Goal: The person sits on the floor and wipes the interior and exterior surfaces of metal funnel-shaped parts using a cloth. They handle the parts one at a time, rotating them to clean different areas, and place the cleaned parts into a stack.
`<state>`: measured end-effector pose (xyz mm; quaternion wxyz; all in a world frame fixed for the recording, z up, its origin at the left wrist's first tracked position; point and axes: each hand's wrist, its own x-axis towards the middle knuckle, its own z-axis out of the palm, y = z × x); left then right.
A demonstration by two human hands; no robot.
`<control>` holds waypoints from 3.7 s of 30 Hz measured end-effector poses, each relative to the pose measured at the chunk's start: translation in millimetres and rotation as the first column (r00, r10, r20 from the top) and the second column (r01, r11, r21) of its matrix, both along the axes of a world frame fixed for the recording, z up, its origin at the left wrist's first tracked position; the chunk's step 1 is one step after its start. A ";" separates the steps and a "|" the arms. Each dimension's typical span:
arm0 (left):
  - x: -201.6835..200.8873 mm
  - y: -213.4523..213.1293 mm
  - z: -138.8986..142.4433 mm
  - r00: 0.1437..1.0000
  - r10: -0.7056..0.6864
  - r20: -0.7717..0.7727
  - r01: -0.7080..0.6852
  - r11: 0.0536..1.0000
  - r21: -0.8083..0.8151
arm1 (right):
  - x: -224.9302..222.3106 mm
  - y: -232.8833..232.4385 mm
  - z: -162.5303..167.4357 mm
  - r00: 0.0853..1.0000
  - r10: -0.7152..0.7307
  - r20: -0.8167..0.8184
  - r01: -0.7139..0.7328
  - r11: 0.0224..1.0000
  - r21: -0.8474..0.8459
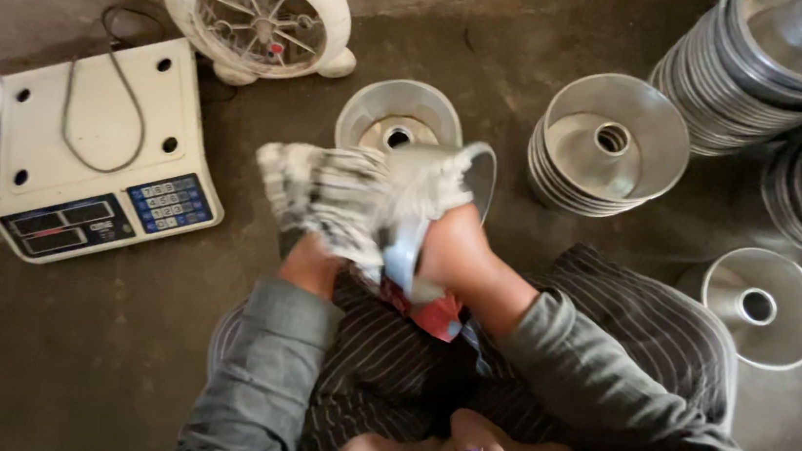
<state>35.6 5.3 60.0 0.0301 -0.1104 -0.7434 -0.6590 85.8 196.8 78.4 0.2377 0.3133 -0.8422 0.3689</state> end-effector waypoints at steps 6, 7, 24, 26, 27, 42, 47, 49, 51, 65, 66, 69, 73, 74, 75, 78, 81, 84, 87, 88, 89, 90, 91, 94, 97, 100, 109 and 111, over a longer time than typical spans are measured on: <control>60.2 1.2 7.7 0.986 -0.166 -0.017 0.164 0.985 -0.061 | -47.8 33.8 1.1 0.596 0.338 0.728 0.451 0.609 -0.652; 61.6 6.2 8.1 0.980 -0.191 -0.056 0.188 0.981 -0.055 | -43.9 39.4 -2.5 0.681 0.272 0.680 0.374 0.669 -0.643; 41.7 3.0 5.6 0.994 -0.096 -0.053 0.097 0.995 0.020 | -16.1 28.1 -4.5 0.934 0.045 0.354 0.091 0.930 -0.357; 21.2 -0.1 5.9 1.000 -0.018 -0.024 0.019 0.998 0.062 | -2.6 18.9 -4.9 0.992 -0.022 0.127 0.033 0.996 -0.082; 10.1 1.3 5.3 1.000 0.007 -0.009 -0.007 0.997 0.075 | 3.2 9.5 -6.2 0.995 -0.015 0.098 0.016 1.000 -0.003; 7.5 3.6 3.2 1.000 -0.009 -0.023 0.011 0.998 0.058 | 15.2 3.8 3.6 0.996 0.071 -0.046 -0.041 0.882 0.469; 20.3 -13.2 -0.6 0.999 -0.003 0.042 0.004 1.000 -0.025 | -19.0 3.5 3.4 0.925 0.046 0.377 0.114 0.914 -0.390; 45.1 -16.2 -2.0 0.997 -0.054 0.046 0.056 0.997 -0.051 | -40.5 16.2 2.5 0.704 0.158 0.693 0.364 0.757 -0.542; 52.8 -11.3 -2.3 0.995 -0.098 0.016 0.099 0.994 -0.039 | -41.3 26.4 -1.7 0.868 0.047 0.495 0.198 0.881 -0.431; 40.2 -19.3 2.1 1.000 -0.012 0.017 0.012 1.000 0.029 | -66.2 20.1 -42.6 0.400 0.390 0.829 0.569 0.604 -0.558; 35.1 -22.3 4.4 1.000 0.014 0.016 -0.015 0.998 0.061 | -66.1 28.4 -40.9 0.365 0.416 0.833 0.598 0.581 -0.552; 9.8 -26.8 9.6 0.995 0.092 0.049 -0.097 0.988 0.117 | -49.7 54.1 -18.5 0.663 0.327 0.673 0.386 0.621 -0.682; 18.4 -22.4 5.2 0.998 0.057 0.035 -0.060 0.993 0.102 | -38.5 68.3 31.4 0.977 -0.207 -0.053 0.201 0.974 -0.108; 18.4 -20.6 4.5 0.998 0.052 0.026 -0.055 0.993 0.102 | -39.5 58.6 36.4 0.988 -0.157 -0.005 0.155 0.981 -0.113; 20.6 -20.4 4.0 0.999 0.048 0.019 -0.050 0.993 0.105 | -40.8 45.9 37.9 0.993 -0.109 0.039 0.113 0.987 -0.119; 7.0 -26.0 6.9 0.994 0.101 0.045 -0.106 0.987 0.121 | -33.5 7.4 21.3 0.977 0.125 -0.174 -0.114 0.991 0.071; -6.3 -34.7 9.4 0.987 0.141 0.080 -0.148 0.985 0.088 | -13.3 -5.9 -1.4 0.953 0.216 0.212 -0.209 0.976 -0.051; 3.1 -28.1 5.4 0.992 0.102 0.070 -0.105 0.993 0.047 | -4.2 8.5 2.0 0.878 0.307 0.367 -0.175 0.920 -0.350; 23.9 -9.7 -0.1 1.000 0.007 0.017 -0.008 0.999 0.044 | -1.8 13.8 26.0 0.918 0.240 0.317 0.015 0.776 -0.630; 28.1 -6.3 -0.6 1.000 -0.013 -0.004 0.013 0.999 0.045 | 0.3 11.1 34.3 0.934 0.225 0.276 -0.021 0.809 -0.588; 26.5 -4.8 0.1 1.000 -0.003 -0.011 0.003 0.998 0.064 | 1.8 6.7 41.5 0.948 0.223 0.228 -0.079 0.857 -0.509; 26.6 -4.1 0.3 1.000 0.011 -0.012 -0.010 0.997 0.081 | 5.5 1.8 46.9 0.959 0.232 0.161 -0.159 0.916 -0.369; 22.0 -8.4 2.0 0.999 0.037 0.003 -0.037 0.994 0.106 | 8.1 -0.9 51.0 0.961 0.237 0.144 -0.209 0.960 -0.187; 7.4 -12.7 1.7 0.994 0.093 0.054 -0.100 0.985 0.143 | 8.4 2.2 57.0 0.970 0.138 0.199 -0.186 0.950 0.250; -8.2 -19.5 -1.9 0.987 0.133 0.085 -0.144 0.981 0.133 | -1.5 28.7 66.0 0.980 -0.084 0.182 0.017 0.939 0.342; -20.6 -37.6 -6.9 0.977 0.181 0.113 -0.193 0.976 0.098 | -6.4 69.6 83.3 0.949 -0.277 0.149 0.219 0.922 0.318; -36.7 -116.7 -40.7 0.946 0.286 0.152 -0.245 0.939 -0.243 | -29.3 192.0 39.7 0.573 -0.815 0.089 0.515 0.443 0.734; -41.3 -133.6 -45.5 0.941 0.306 0.146 -0.250 0.917 -0.309 | -41.2 193.8 19.0 0.514 -0.842 0.163 0.494 0.446 0.747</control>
